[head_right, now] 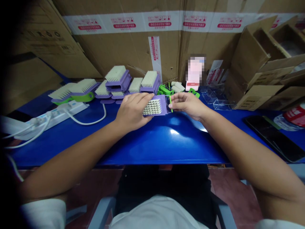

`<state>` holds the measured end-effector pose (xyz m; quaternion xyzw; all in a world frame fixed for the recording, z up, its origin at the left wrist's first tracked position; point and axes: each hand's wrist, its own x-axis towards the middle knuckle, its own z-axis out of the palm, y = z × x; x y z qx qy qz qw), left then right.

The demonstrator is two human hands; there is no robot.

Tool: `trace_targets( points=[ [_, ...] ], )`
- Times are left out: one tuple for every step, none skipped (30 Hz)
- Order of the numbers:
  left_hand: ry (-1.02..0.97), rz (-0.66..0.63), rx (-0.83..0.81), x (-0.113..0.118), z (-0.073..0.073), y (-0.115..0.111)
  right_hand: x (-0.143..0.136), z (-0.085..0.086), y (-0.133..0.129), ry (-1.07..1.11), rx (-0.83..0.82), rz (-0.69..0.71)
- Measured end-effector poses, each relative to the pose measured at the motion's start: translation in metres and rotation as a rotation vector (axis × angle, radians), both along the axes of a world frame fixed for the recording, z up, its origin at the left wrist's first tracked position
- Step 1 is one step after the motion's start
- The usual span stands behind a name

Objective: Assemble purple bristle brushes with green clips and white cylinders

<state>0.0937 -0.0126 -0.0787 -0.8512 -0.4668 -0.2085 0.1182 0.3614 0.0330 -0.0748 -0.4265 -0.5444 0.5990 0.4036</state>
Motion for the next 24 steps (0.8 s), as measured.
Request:
trace_targets(
  points=[
    [0.000, 0.000, -0.001, 0.0000, -0.0002, 0.0000, -0.0002, 0.0000, 0.0000, 0.001, 0.000, -0.001],
    [0.000, 0.000, -0.002, -0.0001, -0.0004, 0.0000, -0.0004, -0.0001, 0.0000, 0.002, -0.001, -0.002],
    [0.000, 0.000, -0.002, -0.0001, -0.0006, 0.0001, -0.0007, -0.0003, 0.0001, 0.002, -0.001, -0.003],
    [0.001, 0.000, -0.001, -0.0002, -0.0009, 0.0001, -0.0009, -0.0006, 0.0002, 0.002, 0.000, -0.003],
    [0.002, 0.000, 0.001, -0.0003, -0.0012, 0.0002, -0.0010, -0.0010, 0.0004, 0.001, 0.001, -0.003],
    [0.004, -0.001, 0.002, -0.0004, -0.0014, 0.0004, -0.0010, -0.0014, 0.0006, 0.000, 0.003, -0.001],
    [0.005, -0.002, 0.005, -0.0005, -0.0017, 0.0005, -0.0009, -0.0019, 0.0009, -0.002, 0.006, 0.003],
    [0.005, -0.002, 0.007, -0.0005, -0.0018, 0.0005, -0.0006, -0.0024, 0.0011, -0.004, 0.008, 0.008],
    [0.005, -0.002, 0.009, -0.0005, -0.0019, 0.0006, -0.0004, -0.0028, 0.0012, -0.005, 0.011, 0.013],
    [0.004, -0.003, 0.009, -0.0005, -0.0019, 0.0006, -0.0001, -0.0031, 0.0013, -0.007, 0.013, 0.017],
    [0.003, -0.004, 0.008, -0.0005, -0.0019, 0.0005, 0.0001, -0.0033, 0.0013, -0.007, 0.016, 0.020],
    [0.003, -0.004, 0.007, -0.0004, -0.0018, 0.0004, 0.0002, -0.0034, 0.0013, -0.006, 0.017, 0.021],
    [0.002, -0.005, 0.007, -0.0003, -0.0016, 0.0003, 0.0002, -0.0034, 0.0011, -0.005, 0.018, 0.020],
    [0.002, -0.006, 0.007, -0.0003, -0.0015, 0.0002, 0.0001, -0.0033, 0.0010, -0.003, 0.017, 0.018],
    [0.001, -0.007, 0.009, -0.0002, -0.0014, 0.0001, 0.0000, -0.0031, 0.0008, 0.000, 0.016, 0.016],
    [0.002, -0.009, 0.011, -0.0003, -0.0014, 0.0001, -0.0003, -0.0030, 0.0006, 0.002, 0.014, 0.013],
    [0.004, -0.010, 0.013, -0.0003, -0.0015, 0.0002, -0.0005, -0.0028, 0.0004, 0.005, 0.012, 0.011],
    [0.005, -0.011, 0.016, -0.0004, -0.0017, 0.0003, -0.0008, -0.0026, 0.0003, 0.007, 0.011, 0.009],
    [0.008, -0.011, 0.017, -0.0005, -0.0019, 0.0005, -0.0011, -0.0024, 0.0002, 0.008, 0.010, 0.008],
    [0.010, -0.011, 0.018, -0.0005, -0.0022, 0.0007, -0.0014, -0.0022, -0.0001, 0.008, 0.010, 0.007],
    [0.012, -0.010, 0.018, -0.0005, -0.0024, 0.0009, -0.0017, -0.0020, -0.0003, 0.006, 0.010, 0.010],
    [0.013, -0.009, 0.018, -0.0005, -0.0026, 0.0010, -0.0021, -0.0018, -0.0008, 0.003, 0.011, 0.014],
    [0.013, -0.007, 0.017, -0.0004, -0.0027, 0.0009, -0.0025, -0.0017, -0.0013, 0.001, 0.011, 0.019],
    [0.013, -0.006, 0.015, -0.0003, -0.0026, 0.0007, -0.0029, -0.0016, -0.0019, -0.001, 0.011, 0.023]
  ],
)
